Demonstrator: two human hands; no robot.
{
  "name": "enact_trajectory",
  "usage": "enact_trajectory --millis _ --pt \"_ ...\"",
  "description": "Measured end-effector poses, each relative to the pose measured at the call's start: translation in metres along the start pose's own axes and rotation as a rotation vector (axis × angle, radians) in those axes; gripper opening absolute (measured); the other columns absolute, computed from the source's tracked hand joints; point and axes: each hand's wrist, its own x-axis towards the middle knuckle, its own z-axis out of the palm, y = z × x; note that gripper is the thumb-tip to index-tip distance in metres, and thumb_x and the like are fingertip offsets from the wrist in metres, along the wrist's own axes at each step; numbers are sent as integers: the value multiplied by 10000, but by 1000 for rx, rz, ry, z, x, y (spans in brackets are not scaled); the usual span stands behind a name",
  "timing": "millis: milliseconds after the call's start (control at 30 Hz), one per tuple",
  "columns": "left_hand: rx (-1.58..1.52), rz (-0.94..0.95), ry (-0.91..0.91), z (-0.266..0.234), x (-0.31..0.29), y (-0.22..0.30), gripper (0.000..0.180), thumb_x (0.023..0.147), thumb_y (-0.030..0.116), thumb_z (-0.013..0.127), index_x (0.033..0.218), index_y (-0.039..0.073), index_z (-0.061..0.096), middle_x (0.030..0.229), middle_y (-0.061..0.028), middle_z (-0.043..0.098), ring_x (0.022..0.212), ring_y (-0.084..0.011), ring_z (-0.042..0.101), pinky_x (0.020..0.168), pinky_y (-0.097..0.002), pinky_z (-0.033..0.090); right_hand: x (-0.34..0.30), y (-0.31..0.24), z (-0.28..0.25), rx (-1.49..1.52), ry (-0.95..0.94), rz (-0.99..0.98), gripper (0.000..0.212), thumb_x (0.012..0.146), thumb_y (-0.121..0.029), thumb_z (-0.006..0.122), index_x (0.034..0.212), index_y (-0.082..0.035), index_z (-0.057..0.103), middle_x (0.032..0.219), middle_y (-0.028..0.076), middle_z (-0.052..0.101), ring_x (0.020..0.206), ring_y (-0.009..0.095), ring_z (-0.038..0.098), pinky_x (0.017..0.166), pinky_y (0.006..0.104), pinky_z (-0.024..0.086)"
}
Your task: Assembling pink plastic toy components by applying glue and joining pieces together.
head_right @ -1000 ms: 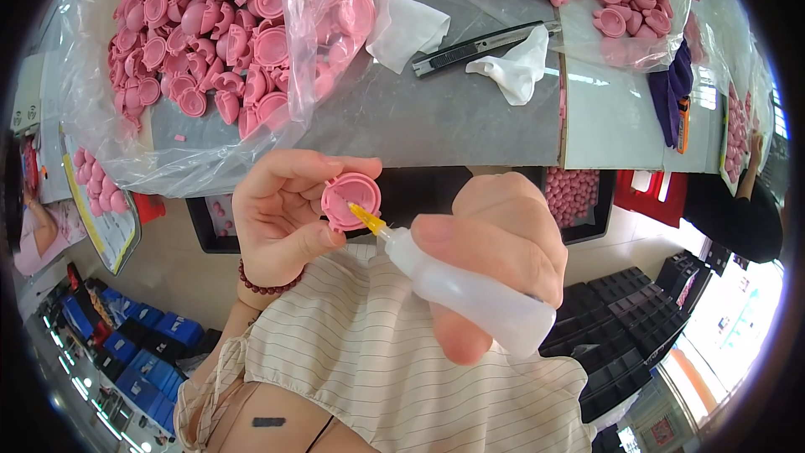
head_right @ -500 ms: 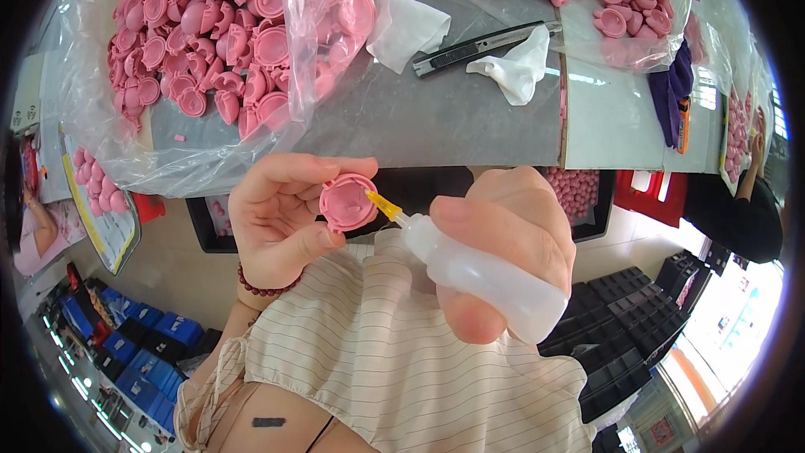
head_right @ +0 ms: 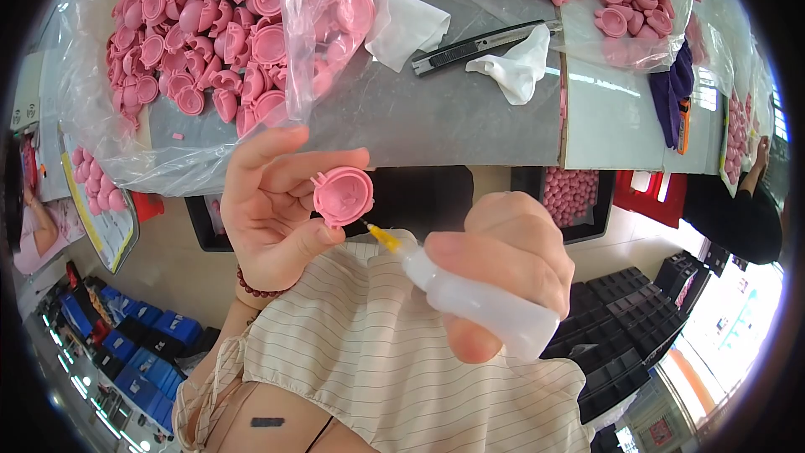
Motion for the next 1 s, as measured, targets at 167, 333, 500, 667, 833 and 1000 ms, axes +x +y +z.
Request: enact_trajectory --millis 167,333,500,667,833,1000 --pt "-7 -34 43 3 0 0 704 685 13 668 1237 -4 231 1044 -271 523 972 -274 550 830 -318 449 -1 3 8 167 62 15 540 835 -484 419 849 42 540 656 58 441 496 130 360 387 241 229" --pt "-24 -20 -10 2 3 3 742 655 12 693 1237 -4 233 1043 -262 526 983 -294 545 833 -340 450 1 17 -5 232 548 65 551 811 -429 461 1066 59 458 656 29 324 600 142 281 499 249 227" --pt "-36 -34 -46 -3 5 0 737 650 8 694 1234 2 243 1043 -261 525 987 -298 542 832 -347 453 16 52 -67 -534 561 173 434 811 -215 545 1092 91 418 870 172 589 811 167 540 622 242 391" --pt "-51 -26 -96 -5 5 2 721 662 8 682 1237 13 247 1045 -259 524 993 -297 539 830 -347 455 24 73 -124 -612 444 454 454 748 -72 616 1107 82 385 962 209 587 888 191 558 726 258 442" --pt "-56 -42 -42 -3 1 1 470 693 38 668 1081 -43 414 1039 -262 521 995 -298 533 826 -358 453 23 81 -120 -986 517 242 485 705 -62 671 1096 52 406 919 119 565 788 159 539 653 214 442" --pt "-104 -76 3 1 5 2 406 706 64 668 1024 -55 445 1035 -267 518 974 -303 540 815 -357 461 52 62 -90 -951 415 -71 274 740 -97 638 958 28 528 840 83 571 786 139 532 630 206 413"
